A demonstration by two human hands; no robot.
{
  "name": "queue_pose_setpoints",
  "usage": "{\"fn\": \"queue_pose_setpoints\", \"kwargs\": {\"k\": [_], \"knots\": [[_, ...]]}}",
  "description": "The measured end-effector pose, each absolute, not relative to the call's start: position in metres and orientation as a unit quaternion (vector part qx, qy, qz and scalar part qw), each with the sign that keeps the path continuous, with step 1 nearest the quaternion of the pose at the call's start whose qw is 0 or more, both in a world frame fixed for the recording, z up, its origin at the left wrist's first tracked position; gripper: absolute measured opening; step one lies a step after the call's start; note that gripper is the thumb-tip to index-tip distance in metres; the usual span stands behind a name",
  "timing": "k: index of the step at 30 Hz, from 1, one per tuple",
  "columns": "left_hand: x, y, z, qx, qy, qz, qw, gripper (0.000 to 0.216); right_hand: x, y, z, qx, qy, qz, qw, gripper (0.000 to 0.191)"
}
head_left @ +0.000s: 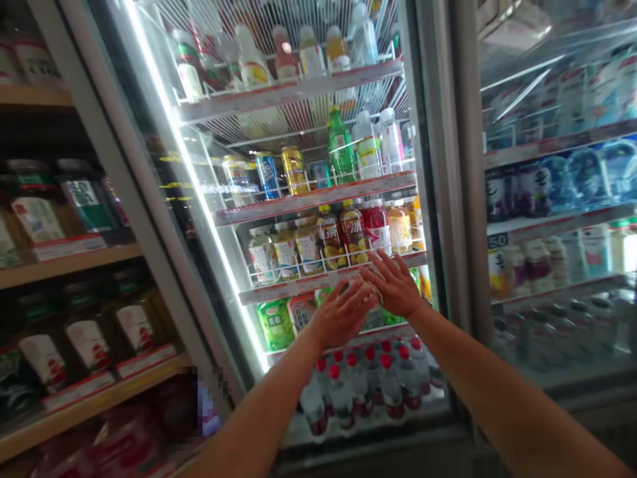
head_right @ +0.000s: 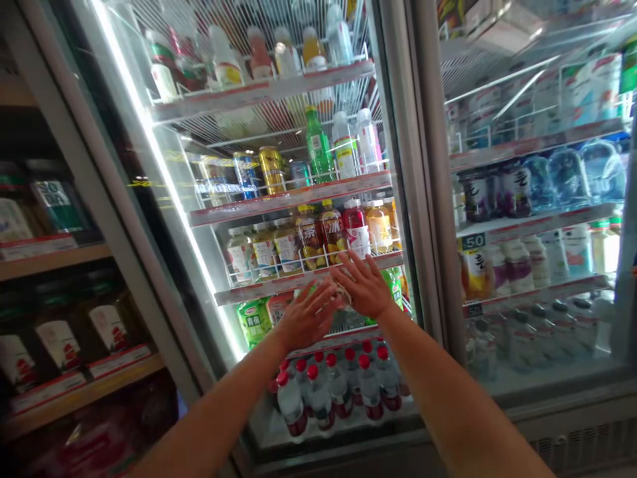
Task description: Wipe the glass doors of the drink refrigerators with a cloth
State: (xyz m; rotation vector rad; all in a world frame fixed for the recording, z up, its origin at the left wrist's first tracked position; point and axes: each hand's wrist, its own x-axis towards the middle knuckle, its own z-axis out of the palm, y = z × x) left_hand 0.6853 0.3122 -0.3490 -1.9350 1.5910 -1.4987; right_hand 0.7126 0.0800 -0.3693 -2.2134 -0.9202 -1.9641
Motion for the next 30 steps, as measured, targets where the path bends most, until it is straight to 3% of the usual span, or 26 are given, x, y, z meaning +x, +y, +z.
{"fn": "queue_pose_setpoints", "kwargs": {"k": [2, 5, 8, 15, 20, 25, 30], "knots": [[0.681, 0.349, -0.337, -0.661, 0.486, -0.560, 0.113, 0.068, 0.713, 0.080, -0.369, -0.713, -0.294, -0.637, 0.018, 0.054], [0.684, 0.410, -0.315, -0.698, 0.248, -0.671, 0.031, 0.073, 0.712, 0.081, -0.367, -0.709, -0.297, -0.639, 0.013, 0.054], [0.692, 0.454, -0.300, -0.728, 0.113, -0.675, -0.039, 0.067, 0.710, 0.082, -0.374, -0.708, -0.302, -0.638, 0.030, 0.057], [0.699, 0.468, -0.303, -0.744, 0.110, -0.658, -0.044, 0.066, 0.694, 0.084, -0.427, -0.714, -0.292, -0.626, 0.114, 0.066], [0.701, 0.474, -0.306, -0.742, 0.109, -0.659, -0.060, 0.057, 0.683, 0.076, -0.409, -0.700, -0.277, -0.638, 0.164, 0.070], [0.705, 0.490, -0.309, -0.735, 0.132, -0.660, -0.079, 0.050, 0.680, 0.075, -0.406, -0.707, -0.287, -0.640, 0.091, 0.071], [0.701, 0.495, -0.313, -0.757, 0.140, -0.637, -0.040, 0.054, 0.675, 0.083, -0.438, -0.763, -0.287, -0.573, 0.087, 0.077]]}}
